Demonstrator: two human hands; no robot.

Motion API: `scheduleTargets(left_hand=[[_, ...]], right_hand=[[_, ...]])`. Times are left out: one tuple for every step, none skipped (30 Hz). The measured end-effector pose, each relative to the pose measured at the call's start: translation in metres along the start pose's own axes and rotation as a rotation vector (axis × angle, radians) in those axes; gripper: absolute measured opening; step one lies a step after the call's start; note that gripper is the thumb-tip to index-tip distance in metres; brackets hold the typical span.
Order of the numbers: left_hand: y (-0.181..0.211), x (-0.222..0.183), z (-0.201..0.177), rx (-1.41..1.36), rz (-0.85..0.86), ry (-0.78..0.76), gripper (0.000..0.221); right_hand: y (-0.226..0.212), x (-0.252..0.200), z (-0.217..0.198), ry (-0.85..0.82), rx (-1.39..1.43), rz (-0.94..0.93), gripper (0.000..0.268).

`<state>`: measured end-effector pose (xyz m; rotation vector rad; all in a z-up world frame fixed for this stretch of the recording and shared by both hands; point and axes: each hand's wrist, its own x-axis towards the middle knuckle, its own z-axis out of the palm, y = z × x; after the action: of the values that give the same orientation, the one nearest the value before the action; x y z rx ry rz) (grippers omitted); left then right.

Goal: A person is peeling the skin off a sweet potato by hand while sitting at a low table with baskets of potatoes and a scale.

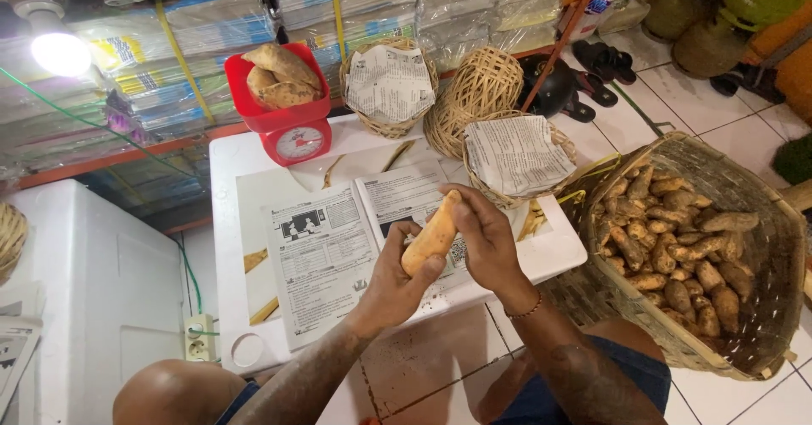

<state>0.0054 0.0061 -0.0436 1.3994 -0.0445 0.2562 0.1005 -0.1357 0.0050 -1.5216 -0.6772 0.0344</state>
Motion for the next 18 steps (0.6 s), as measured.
scheduleTargets(left_hand=[[0.003,0.000,0.000,0.001,0.000,0.000,0.043],[0.006,0.003,0.000,-0.083,-0.006,-0.052,0.032],[0.009,0.006,0.000,-0.167,-0.013,-0.104,0.026],[0.009,0.005,0.004,-0.167,-0.014,-0.103,0.026],[0.008,0.004,0.008,-0.226,-0.038,-0.111,0.031],[0.007,0.004,0.012,-0.286,-0.063,-0.119,0.041],[-0.001,0.001,0.014,-0.287,-0.066,-0.118,0.041],[-0.008,0.000,0.016,-0.317,-0.107,-0.097,0.048],[-0.016,-0.002,0.018,-0.347,-0.148,-0.075,0.056],[-0.013,-0.002,0.020,-0.347,-0.152,-0.077,0.056],[-0.010,-0.004,0.021,-0.445,-0.223,-0.031,0.063],[-0.007,-0.003,0.021,-0.542,-0.286,0.020,0.071],[-0.003,0.000,0.017,-0.542,-0.281,0.022,0.071],[0.000,0.001,0.014,-0.590,-0.378,0.048,0.069],[0.003,0.003,0.011,-0.639,-0.476,0.073,0.067],[0.010,0.002,0.011,-0.640,-0.475,0.073,0.067],[0.016,0.001,0.011,-0.682,-0.536,0.012,0.069],[0.022,0.000,0.011,-0.722,-0.597,-0.051,0.072]], right_hand=[[-0.001,-0.005,0.006,0.000,0.001,-0.001,0.035],[-0.002,-0.008,0.013,-0.020,0.029,-0.086,0.046],[-0.003,-0.011,0.019,-0.041,0.057,-0.172,0.077],[-0.005,-0.010,0.020,-0.041,0.057,-0.171,0.077],[-0.006,-0.010,0.021,0.005,-0.018,-0.208,0.072],[-0.007,-0.009,0.022,0.052,-0.094,-0.242,0.067],[-0.004,-0.008,0.020,0.052,-0.094,-0.239,0.067],[-0.002,-0.006,0.018,0.076,-0.075,-0.220,0.037],[0.000,-0.004,0.016,0.101,-0.056,-0.201,0.026],[-0.004,-0.005,0.013,0.104,-0.057,-0.199,0.026],[-0.008,-0.005,0.011,0.065,-0.069,-0.205,0.031],[-0.012,-0.003,0.010,0.020,-0.080,-0.219,0.039],[-0.009,-0.005,0.013,0.016,-0.079,-0.223,0.039],[-0.007,-0.009,0.016,0.006,-0.111,-0.279,0.060],[-0.004,-0.012,0.019,-0.005,-0.142,-0.335,0.093],[0.003,-0.013,0.017,-0.006,-0.143,-0.335,0.093],[0.010,-0.013,0.014,0.036,-0.139,-0.325,0.067],[0.016,-0.013,0.011,0.078,-0.134,-0.314,0.042]])
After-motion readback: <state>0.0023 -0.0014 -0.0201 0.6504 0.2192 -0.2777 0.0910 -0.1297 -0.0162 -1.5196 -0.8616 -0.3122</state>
